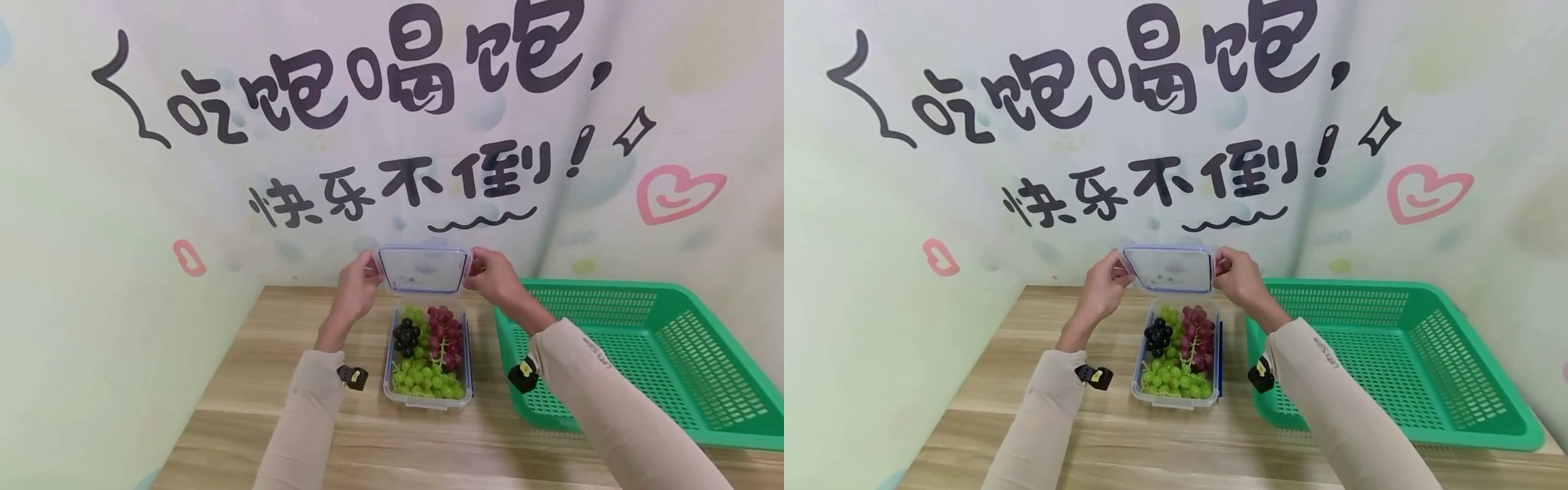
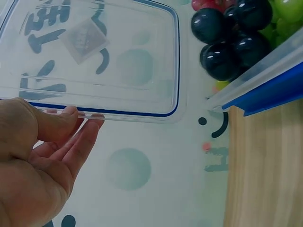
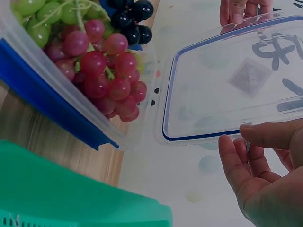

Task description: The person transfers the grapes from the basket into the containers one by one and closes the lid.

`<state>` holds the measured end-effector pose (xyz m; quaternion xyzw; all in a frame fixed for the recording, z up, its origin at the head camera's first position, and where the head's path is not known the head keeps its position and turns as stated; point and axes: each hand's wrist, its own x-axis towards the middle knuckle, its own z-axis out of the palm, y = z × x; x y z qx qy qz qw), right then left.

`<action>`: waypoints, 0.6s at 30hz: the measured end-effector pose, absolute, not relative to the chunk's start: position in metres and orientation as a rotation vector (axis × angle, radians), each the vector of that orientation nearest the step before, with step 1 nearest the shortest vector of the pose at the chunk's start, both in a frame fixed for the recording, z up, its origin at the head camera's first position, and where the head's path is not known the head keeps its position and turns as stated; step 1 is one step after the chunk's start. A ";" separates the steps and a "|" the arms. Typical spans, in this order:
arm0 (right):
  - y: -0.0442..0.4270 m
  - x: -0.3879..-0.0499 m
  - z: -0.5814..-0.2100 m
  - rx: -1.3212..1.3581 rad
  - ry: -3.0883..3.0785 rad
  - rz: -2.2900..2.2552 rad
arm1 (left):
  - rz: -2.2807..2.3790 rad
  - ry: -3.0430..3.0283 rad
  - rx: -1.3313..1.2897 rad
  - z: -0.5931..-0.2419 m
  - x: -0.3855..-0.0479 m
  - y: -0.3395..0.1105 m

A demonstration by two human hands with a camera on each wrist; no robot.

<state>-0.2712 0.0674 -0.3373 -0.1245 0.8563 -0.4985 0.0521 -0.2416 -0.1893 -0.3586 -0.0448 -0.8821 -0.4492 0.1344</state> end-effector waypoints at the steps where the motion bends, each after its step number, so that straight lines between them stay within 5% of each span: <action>1: 0.068 -0.271 -0.339 -0.378 2.603 -1.509 | -1.306 -2.561 -0.128 -0.361 -0.241 -0.189; 18: 0.073 -0.263 -0.357 -0.396 2.620 -1.417 | -1.303 -2.616 -0.251 -0.390 -0.236 -0.190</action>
